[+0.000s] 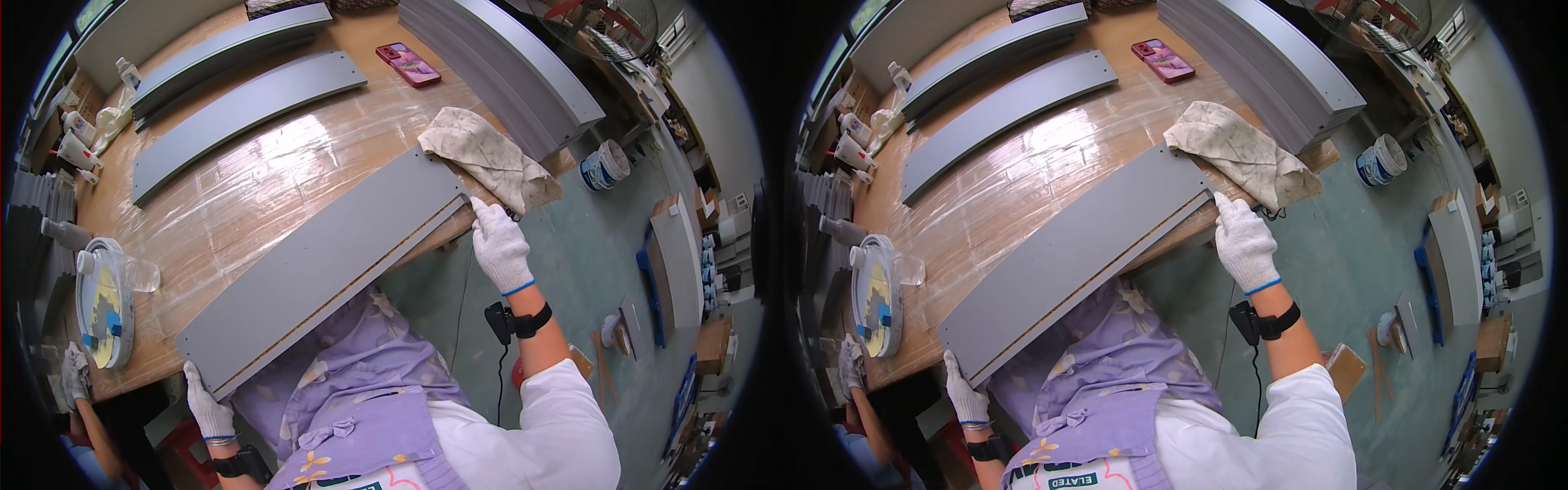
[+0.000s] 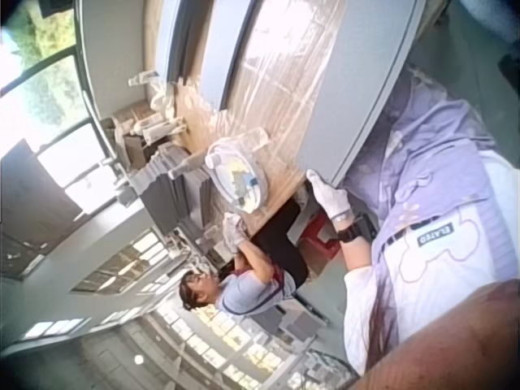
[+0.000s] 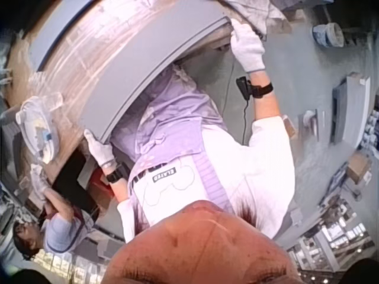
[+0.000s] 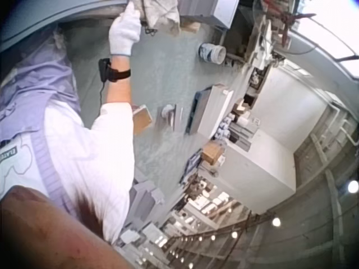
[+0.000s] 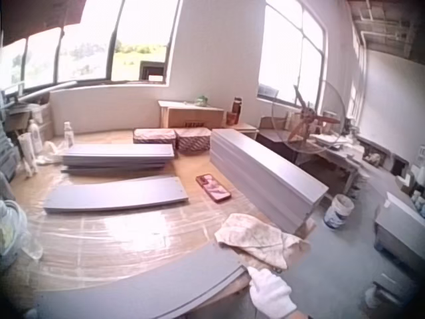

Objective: The person uses a metal scraper to remove residue from the edges of a grey rectangular panel. They then wipe the surface with a cloth and sand the edges using a blue sanding block. The person flips the panel to work on the other side and continues sanding the edges.

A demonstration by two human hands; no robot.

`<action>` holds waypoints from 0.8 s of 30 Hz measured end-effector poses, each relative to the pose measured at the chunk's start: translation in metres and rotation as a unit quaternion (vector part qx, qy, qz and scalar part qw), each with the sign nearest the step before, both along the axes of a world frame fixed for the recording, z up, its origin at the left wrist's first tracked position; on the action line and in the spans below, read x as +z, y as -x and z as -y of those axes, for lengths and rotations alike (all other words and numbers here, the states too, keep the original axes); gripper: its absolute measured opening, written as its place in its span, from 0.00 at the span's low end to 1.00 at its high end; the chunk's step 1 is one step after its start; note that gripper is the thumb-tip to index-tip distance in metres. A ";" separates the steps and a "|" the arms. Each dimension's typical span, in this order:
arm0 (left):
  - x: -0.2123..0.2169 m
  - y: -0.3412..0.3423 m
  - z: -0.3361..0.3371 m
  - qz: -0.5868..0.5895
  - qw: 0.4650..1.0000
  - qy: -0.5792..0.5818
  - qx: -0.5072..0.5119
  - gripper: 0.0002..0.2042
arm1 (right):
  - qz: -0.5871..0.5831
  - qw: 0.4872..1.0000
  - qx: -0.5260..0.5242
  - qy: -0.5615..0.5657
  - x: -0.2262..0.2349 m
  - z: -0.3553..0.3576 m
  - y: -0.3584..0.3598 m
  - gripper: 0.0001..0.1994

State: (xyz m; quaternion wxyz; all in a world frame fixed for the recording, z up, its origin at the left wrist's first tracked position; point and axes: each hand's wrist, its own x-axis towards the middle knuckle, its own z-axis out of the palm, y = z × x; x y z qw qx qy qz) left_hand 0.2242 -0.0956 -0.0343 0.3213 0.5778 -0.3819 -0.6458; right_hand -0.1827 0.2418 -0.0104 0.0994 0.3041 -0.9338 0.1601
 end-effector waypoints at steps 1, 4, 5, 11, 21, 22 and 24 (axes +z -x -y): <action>-0.001 -0.002 0.001 -0.005 1.000 -0.002 -0.008 0.24 | -0.004 1.000 -0.001 0.004 -0.002 0.000 0.001 0.21; -0.004 -0.006 0.005 -0.014 1.000 -0.005 -0.026 0.25 | -0.012 1.000 -0.006 -0.021 0.002 -0.002 0.002 0.21; -0.001 -0.004 0.003 -0.012 1.000 -0.003 -0.027 0.25 | -0.012 1.000 -0.013 -0.019 0.000 -0.002 0.002 0.21; -0.001 -0.006 0.003 -0.013 1.000 0.001 -0.026 0.25 | 0.069 0.997 0.045 -0.006 0.019 0.009 -0.010 0.20; 0.000 0.000 -0.002 -0.002 1.000 0.000 0.000 0.23 | 0.079 0.988 0.129 -0.003 0.027 0.031 -0.035 0.19; 0.001 0.001 -0.002 -0.007 1.000 0.001 -0.004 0.24 | 0.061 0.994 0.088 -0.001 0.029 0.036 -0.030 0.17; 0.006 0.003 -0.003 -0.016 1.000 0.003 -0.010 0.24 | -0.054 0.998 -0.007 0.044 0.005 0.027 0.008 0.16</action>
